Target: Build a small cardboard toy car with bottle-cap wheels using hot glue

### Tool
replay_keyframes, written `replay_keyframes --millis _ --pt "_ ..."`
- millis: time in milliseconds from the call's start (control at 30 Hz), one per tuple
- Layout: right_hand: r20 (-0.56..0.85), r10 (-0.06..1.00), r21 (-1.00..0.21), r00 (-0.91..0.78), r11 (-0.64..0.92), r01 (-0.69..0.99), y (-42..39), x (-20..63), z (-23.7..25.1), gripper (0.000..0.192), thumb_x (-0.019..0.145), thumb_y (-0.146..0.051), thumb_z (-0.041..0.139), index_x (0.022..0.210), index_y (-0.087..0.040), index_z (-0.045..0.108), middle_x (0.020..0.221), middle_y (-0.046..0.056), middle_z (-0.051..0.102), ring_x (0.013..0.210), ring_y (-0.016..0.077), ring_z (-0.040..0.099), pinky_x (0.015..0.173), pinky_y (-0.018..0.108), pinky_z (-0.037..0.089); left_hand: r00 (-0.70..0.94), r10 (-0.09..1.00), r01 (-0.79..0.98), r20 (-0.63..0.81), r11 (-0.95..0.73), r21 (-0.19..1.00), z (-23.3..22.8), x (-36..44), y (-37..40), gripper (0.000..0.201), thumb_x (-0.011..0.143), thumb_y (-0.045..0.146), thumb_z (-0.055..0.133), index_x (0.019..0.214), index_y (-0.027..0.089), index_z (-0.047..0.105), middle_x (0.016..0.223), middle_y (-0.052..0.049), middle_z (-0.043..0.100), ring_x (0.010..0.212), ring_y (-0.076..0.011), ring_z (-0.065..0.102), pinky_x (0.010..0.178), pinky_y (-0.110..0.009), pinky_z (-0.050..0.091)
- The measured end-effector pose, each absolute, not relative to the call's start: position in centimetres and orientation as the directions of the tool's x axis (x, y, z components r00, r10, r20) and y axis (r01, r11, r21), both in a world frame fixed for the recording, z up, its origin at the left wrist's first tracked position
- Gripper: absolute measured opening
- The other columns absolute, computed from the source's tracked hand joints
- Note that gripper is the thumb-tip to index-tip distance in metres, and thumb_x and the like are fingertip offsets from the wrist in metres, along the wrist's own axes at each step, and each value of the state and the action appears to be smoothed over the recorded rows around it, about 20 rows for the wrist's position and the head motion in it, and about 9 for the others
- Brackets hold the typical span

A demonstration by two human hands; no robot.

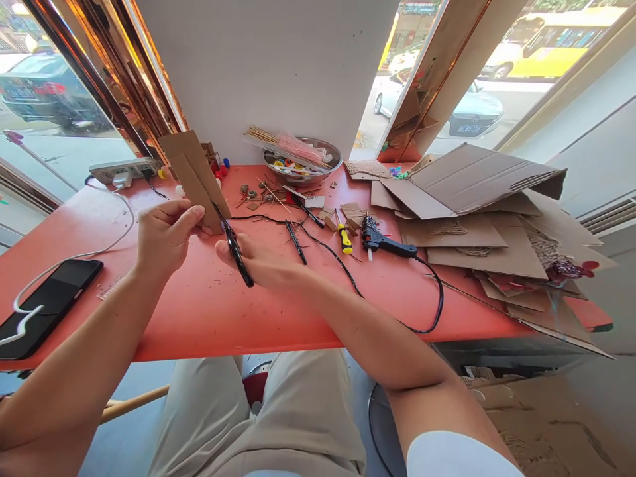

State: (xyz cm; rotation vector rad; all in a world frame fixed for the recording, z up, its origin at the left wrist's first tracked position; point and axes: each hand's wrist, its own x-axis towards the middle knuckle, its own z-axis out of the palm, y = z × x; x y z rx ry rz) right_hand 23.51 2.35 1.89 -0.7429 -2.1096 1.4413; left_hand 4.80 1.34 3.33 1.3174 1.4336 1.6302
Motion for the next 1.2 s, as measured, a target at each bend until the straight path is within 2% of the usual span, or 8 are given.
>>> replay_keyframes --millis 167,300,367,500,667,800,1033,1200 --pt "0.141 0.619 -0.926 -0.772 0.358 0.118 2.2 23.1 2.1 0.084 0.077 -0.11 0.029 0.082 -0.028 0.041 0.078 -0.001 0.038 0.075 0.0183 0.041 0.063 0.034 0.043 -0.303 0.908 0.15 0.287 -0.253 0.956 3.3 4.8 1.4 0.017 0.079 0.02 0.075 0.065 0.021 0.065 0.055 0.001 0.066 0.054 -0.0154 0.07 0.055 -0.022 0.059" --pt "0.146 0.636 -0.92 -0.758 0.369 0.133 2.0 22.7 1.9 0.076 0.085 -0.104 0.029 0.078 -0.028 0.03 0.074 -0.003 0.035 0.069 0.0169 0.037 0.06 0.034 0.038 -0.253 0.932 0.101 0.258 -0.24 0.966 3.3 4.7 1.4 0.017 0.075 0.021 0.075 0.062 0.021 0.064 0.053 0.001 0.063 0.054 -0.0152 0.069 0.055 -0.022 0.059" --pt "0.142 0.684 -0.912 -0.716 0.371 0.174 1.8 22.5 1.8 0.07 0.089 -0.098 0.036 0.077 -0.028 0.032 0.072 -0.004 0.034 0.066 0.0156 0.034 0.06 0.033 0.034 -0.254 0.932 0.072 0.259 -0.248 0.966 3.4 4.6 1.5 0.017 0.073 0.021 0.076 0.061 0.021 0.064 0.053 0.001 0.063 0.051 -0.0144 0.067 0.053 -0.022 0.059" --pt "0.113 0.776 -0.911 -0.621 0.33 0.247 1.3 22.2 1.6 0.063 0.096 -0.086 0.047 0.075 -0.027 0.038 0.069 -0.004 0.041 0.065 0.0155 0.041 0.061 0.032 0.033 -0.261 0.931 0.054 0.255 -0.25 0.967 3.5 4.6 1.4 0.016 0.071 0.022 0.076 0.061 0.021 0.064 0.052 0.001 0.064 0.049 -0.0146 0.065 0.051 -0.023 0.059" --pt "0.087 0.815 -0.91 -0.573 0.299 0.287 0.8 22.1 1.9 0.062 0.098 -0.079 0.054 0.069 -0.027 0.038 0.063 -0.003 0.042 0.06 0.0159 0.044 0.058 0.031 0.033 -0.239 0.937 0.066 0.255 -0.246 0.967 3.7 4.5 1.4 0.014 0.069 0.022 0.075 0.06 0.022 0.064 0.051 0.001 0.062 0.048 -0.0142 0.063 0.049 -0.022 0.057" --pt "0.078 0.825 -0.91 -0.56 0.289 0.299 0.9 21.8 1.5 0.062 0.1 -0.076 0.052 0.065 -0.027 0.037 0.061 -0.002 0.042 0.057 0.0152 0.043 0.056 0.031 0.032 -0.23 0.939 0.089 0.257 -0.242 0.966 3.7 4.5 1.4 0.016 0.067 0.029 0.075 0.059 0.023 0.061 0.051 0.001 0.059 0.048 -0.0145 0.061 0.048 -0.022 0.055" --pt "0.072 0.813 -0.952 -0.577 0.229 0.204 1.2 21.1 0.3 0.071 0.088 -0.094 0.047 0.067 -0.028 0.032 0.061 -0.004 0.035 0.057 0.0145 0.037 0.052 0.03 0.03 -0.232 0.945 0.053 0.229 -0.223 0.973 3.5 4.8 1.7 0.015 0.063 0.029 0.071 0.057 0.023 0.058 0.049 0.004 0.054 0.044 -0.0108 0.053 0.046 -0.022 0.051" --pt "0.11 0.799 -0.959 -0.591 0.242 0.149 1.2 21.4 0.7 0.073 0.083 -0.1 0.044 0.073 -0.028 0.038 0.067 -0.003 0.035 0.064 0.0171 0.039 0.058 0.032 0.034 -0.219 0.952 0.066 0.211 -0.202 0.977 3.4 5.2 1.7 0.018 0.067 0.023 0.07 0.056 0.023 0.056 0.048 0.002 0.056 0.043 -0.0115 0.054 0.046 -0.022 0.051"
